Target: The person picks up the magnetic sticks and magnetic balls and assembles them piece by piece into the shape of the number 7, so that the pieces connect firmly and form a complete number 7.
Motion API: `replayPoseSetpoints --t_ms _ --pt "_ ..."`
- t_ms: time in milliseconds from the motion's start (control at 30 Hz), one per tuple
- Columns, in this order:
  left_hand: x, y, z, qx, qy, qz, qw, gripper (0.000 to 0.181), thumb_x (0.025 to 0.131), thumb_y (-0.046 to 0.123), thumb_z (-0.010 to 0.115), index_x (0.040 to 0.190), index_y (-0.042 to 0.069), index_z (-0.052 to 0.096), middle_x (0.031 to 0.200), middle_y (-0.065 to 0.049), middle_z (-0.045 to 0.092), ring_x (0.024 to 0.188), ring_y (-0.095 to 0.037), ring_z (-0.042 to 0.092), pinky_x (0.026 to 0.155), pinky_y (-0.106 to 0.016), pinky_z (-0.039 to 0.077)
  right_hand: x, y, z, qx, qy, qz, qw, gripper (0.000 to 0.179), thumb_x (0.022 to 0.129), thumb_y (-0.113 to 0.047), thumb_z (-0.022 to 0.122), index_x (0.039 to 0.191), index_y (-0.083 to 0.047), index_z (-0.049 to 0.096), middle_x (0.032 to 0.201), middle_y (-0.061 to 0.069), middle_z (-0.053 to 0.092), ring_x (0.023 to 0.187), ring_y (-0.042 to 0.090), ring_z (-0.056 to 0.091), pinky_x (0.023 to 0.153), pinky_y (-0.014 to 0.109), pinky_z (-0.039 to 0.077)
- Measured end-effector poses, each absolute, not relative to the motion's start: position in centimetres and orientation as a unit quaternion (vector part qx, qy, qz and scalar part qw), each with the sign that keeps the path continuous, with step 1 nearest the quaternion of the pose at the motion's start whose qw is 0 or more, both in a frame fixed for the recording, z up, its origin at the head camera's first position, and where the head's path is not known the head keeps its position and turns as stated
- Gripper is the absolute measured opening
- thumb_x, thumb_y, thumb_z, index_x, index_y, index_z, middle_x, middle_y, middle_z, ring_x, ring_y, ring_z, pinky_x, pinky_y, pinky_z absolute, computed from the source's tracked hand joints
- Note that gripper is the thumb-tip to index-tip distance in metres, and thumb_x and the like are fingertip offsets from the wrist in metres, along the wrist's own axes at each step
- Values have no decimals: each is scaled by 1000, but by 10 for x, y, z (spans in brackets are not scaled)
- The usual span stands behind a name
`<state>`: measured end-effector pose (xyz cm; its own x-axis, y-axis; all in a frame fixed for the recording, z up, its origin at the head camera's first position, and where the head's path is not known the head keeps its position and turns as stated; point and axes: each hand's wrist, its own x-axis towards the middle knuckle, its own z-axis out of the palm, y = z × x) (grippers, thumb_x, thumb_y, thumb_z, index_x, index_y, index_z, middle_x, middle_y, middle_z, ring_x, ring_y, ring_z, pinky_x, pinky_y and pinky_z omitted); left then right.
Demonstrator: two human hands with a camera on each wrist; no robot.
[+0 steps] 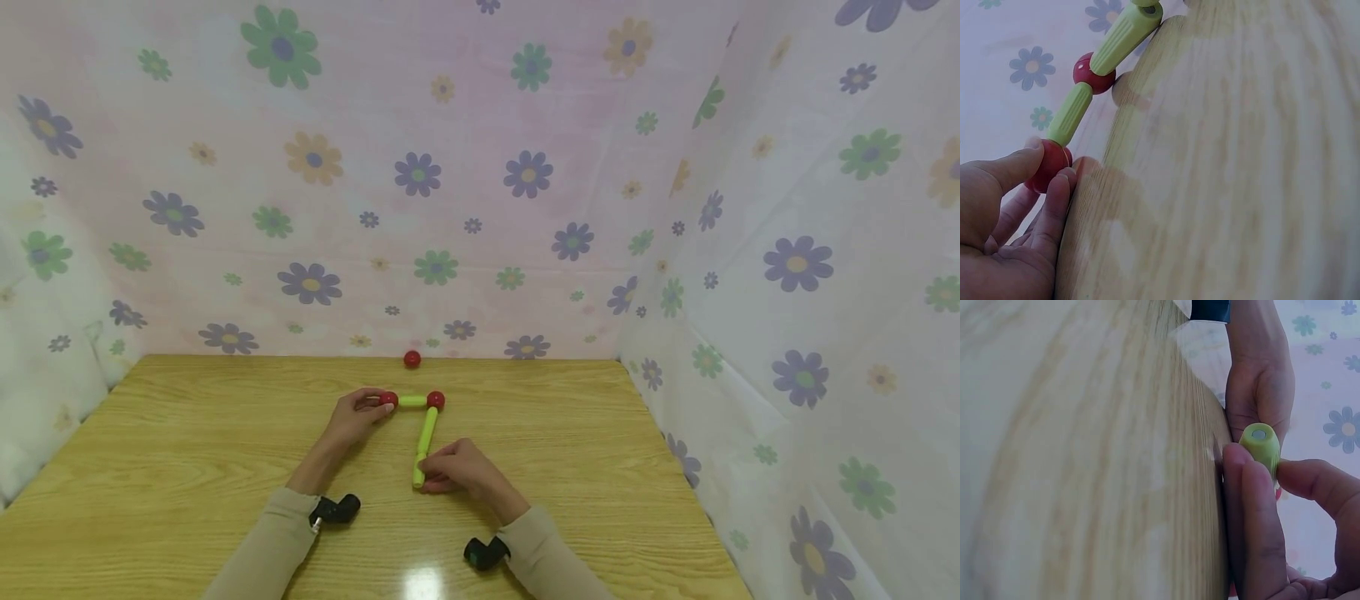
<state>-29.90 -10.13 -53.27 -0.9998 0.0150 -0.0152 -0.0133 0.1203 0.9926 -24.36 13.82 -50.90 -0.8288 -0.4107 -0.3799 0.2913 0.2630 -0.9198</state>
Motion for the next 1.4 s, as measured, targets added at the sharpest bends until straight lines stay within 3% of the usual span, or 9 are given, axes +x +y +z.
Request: replayPoseSetpoints --t_ms 267,733,967,1400 --pt "-299 -100 -534 -3 750 661 9 31 96 11 75 123 -2 68 117 -23 71 98 -22 70 78 -27 55 -244 137 -511 -26 732 -615 291 22 97 -13 71 106 7 74 81 7 76 71 9 74 68 21 61" --pt "-298 -98 -535 -8 759 651 -1 33 96 10 75 126 0 69 119 -21 70 102 -25 69 82 -30 56 -246 145 -516 -67 716 -623 306 27 101 -13 65 116 8 69 91 10 78 80 13 75 71 20 60" --pt "-297 -99 -533 -11 757 653 -9 42 95 11 77 133 -2 68 120 -22 71 103 -26 70 81 -27 57 -249 147 -517 -86 706 -628 314 25 101 -12 64 116 8 67 87 6 76 78 12 75 70 20 60" --pt "-301 -101 -534 -32 741 670 22 44 96 5 72 139 -1 63 136 -25 64 124 -36 63 87 -25 55 -254 152 -516 -102 724 -605 314 30 103 -15 64 122 8 66 95 11 78 83 14 76 73 23 61"
